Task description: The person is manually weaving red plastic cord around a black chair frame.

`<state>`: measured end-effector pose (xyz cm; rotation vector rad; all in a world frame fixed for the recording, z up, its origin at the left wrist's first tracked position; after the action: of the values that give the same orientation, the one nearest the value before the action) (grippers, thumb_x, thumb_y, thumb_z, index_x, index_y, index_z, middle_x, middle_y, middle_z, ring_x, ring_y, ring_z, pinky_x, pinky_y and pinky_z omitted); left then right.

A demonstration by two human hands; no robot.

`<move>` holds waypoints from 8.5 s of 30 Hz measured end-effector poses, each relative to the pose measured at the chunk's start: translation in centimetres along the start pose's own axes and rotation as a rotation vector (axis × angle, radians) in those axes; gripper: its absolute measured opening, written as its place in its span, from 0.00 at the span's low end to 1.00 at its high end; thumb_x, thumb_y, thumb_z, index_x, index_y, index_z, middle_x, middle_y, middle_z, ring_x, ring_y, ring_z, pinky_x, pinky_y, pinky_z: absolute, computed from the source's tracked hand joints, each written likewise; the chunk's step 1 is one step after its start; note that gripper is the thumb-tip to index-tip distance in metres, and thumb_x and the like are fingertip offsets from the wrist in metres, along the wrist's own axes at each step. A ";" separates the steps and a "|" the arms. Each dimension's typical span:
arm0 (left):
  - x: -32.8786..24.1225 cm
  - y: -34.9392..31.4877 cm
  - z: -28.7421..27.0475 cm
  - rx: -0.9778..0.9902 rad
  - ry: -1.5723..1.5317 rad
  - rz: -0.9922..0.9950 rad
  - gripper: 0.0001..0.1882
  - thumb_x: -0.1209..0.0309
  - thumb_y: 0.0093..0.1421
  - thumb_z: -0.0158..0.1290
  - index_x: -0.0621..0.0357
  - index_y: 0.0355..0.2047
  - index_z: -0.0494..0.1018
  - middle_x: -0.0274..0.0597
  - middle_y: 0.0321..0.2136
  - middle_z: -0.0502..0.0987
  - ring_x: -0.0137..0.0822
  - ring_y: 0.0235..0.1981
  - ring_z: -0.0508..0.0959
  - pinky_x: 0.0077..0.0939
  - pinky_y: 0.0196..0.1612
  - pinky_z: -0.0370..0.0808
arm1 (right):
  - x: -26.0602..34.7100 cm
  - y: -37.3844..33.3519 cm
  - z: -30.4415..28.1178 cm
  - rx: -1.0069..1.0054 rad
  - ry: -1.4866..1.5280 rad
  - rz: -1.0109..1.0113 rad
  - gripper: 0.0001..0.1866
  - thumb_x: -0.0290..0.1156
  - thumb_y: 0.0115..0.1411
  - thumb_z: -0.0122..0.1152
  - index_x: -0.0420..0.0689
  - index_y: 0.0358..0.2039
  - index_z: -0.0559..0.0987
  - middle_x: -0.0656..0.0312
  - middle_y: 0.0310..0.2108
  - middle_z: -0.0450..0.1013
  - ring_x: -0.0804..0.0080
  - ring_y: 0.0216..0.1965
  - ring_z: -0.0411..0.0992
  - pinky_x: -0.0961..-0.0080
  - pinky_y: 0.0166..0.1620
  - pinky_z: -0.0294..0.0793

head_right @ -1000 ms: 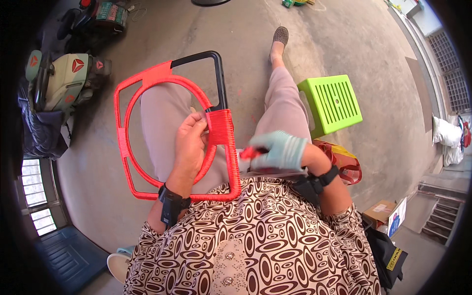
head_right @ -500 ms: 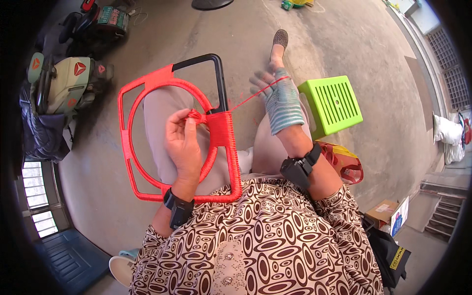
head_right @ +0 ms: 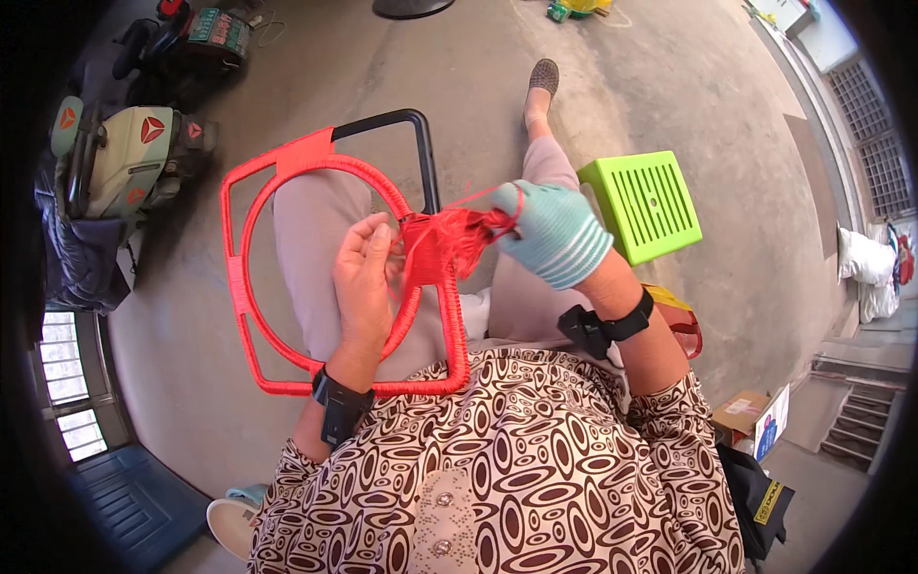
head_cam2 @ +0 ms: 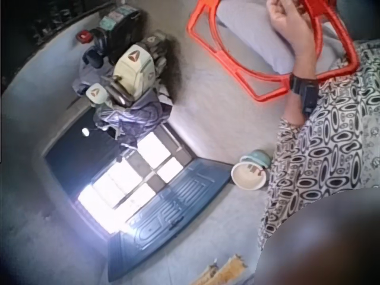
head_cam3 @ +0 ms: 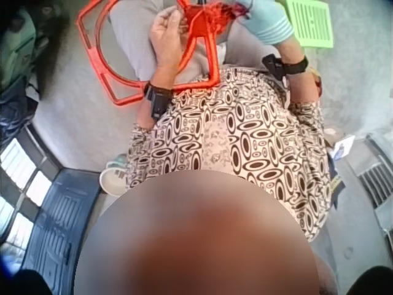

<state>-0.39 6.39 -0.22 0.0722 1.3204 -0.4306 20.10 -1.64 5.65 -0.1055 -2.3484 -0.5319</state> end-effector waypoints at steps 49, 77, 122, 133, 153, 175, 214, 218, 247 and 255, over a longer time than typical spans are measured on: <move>2.0 0.0 1.5 0.205 -0.477 -0.291 0.11 0.66 0.64 0.46 0.61 0.40 0.69 0.42 0.34 0.77 0.31 0.32 0.78 0.26 0.39 0.76 | -2.8 -0.7 8.6 0.318 0.913 0.821 0.14 0.40 0.58 0.60 0.46 0.20 0.73 0.69 0.15 0.66 0.82 0.15 0.62 0.82 0.19 0.61; -19.0 -9.9 3.1 0.594 -0.042 0.249 0.15 0.66 0.65 0.39 0.65 0.42 0.70 0.45 0.38 0.76 0.32 0.40 0.75 0.28 0.46 0.72 | -0.4 -1.0 9.1 0.246 0.749 0.716 0.13 0.39 0.57 0.58 0.41 0.26 0.76 0.64 0.16 0.71 0.80 0.12 0.65 0.79 0.16 0.65; -24.5 -14.8 5.0 0.682 -0.090 0.479 0.10 0.75 0.57 0.50 0.55 0.18 0.70 0.38 0.21 0.77 0.26 0.21 0.75 0.22 0.34 0.76 | -0.3 -0.7 9.2 0.327 0.797 0.741 0.11 0.37 0.58 0.59 0.43 0.26 0.77 0.69 0.19 0.70 0.84 0.21 0.65 0.81 0.26 0.67; -24.4 -14.4 6.0 0.758 -0.080 0.464 0.14 0.78 0.55 0.53 0.53 0.13 0.70 0.36 0.17 0.78 0.24 0.16 0.75 0.21 0.31 0.77 | 0.3 0.0 7.8 0.322 0.711 0.722 0.13 0.40 0.56 0.59 0.41 0.27 0.77 0.67 0.20 0.71 0.82 0.22 0.65 0.79 0.27 0.68; -3.4 1.6 -0.9 0.276 0.429 0.183 0.10 0.76 0.60 0.51 0.66 0.42 0.74 0.43 0.31 0.79 0.28 0.32 0.80 0.19 0.35 0.76 | 1.9 0.2 7.3 0.368 0.735 0.715 0.12 0.37 0.58 0.59 0.40 0.29 0.78 0.70 0.21 0.71 0.87 0.23 0.64 0.83 0.26 0.67; 1.0 0.9 -0.4 0.202 -0.378 -0.311 0.05 0.72 0.62 0.49 0.59 0.35 0.72 0.38 0.31 0.78 0.30 0.30 0.78 0.25 0.36 0.77 | 1.9 0.2 8.4 0.268 0.742 0.661 0.11 0.37 0.59 0.58 0.43 0.26 0.73 0.67 0.15 0.67 0.83 0.11 0.62 0.82 0.14 0.62; 3.4 -0.7 2.9 0.340 -0.394 -0.390 0.06 0.70 0.64 0.48 0.60 0.34 0.71 0.36 0.30 0.77 0.24 0.30 0.76 0.19 0.37 0.75 | -31.3 -16.2 -11.1 -0.927 1.271 0.870 0.30 0.52 0.66 0.34 0.36 0.46 0.70 0.56 0.35 0.73 0.65 0.35 0.71 0.66 0.41 0.74; 3.5 -0.3 3.1 0.335 -0.331 -0.365 0.07 0.71 0.64 0.48 0.62 0.33 0.71 0.35 0.29 0.76 0.22 0.29 0.76 0.17 0.35 0.75 | -30.8 -19.3 -14.6 -1.229 1.133 1.125 0.36 0.55 0.65 0.19 0.40 0.59 0.61 0.52 0.57 0.64 0.52 0.59 0.59 0.56 0.62 0.56; 3.2 1.2 1.2 0.213 -0.132 -0.243 0.08 0.76 0.61 0.46 0.61 0.40 0.72 0.36 0.33 0.76 0.24 0.30 0.74 0.21 0.35 0.72 | -2.8 -1.4 6.7 0.365 0.809 0.476 0.14 0.33 0.60 0.55 0.37 0.42 0.75 0.64 0.33 0.75 0.79 0.31 0.71 0.80 0.39 0.73; 2.9 1.0 1.9 0.166 -0.313 -0.245 0.11 0.79 0.60 0.46 0.62 0.43 0.70 0.41 0.36 0.77 0.33 0.38 0.77 0.26 0.43 0.75 | -3.3 -1.6 7.5 0.485 0.905 0.590 0.17 0.37 0.60 0.56 0.39 0.45 0.72 0.61 0.35 0.73 0.77 0.31 0.73 0.78 0.36 0.76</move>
<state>2.23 5.94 -2.61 -0.0193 0.9862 -0.7291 17.47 0.17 -2.04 -0.2565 -1.3938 0.2601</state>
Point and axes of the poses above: each hand's wrist, its own y-axis towards the middle knuckle, its own z-axis out of the palm, x = y × z, the point moved 6 cm from there along y, towards the middle knuckle
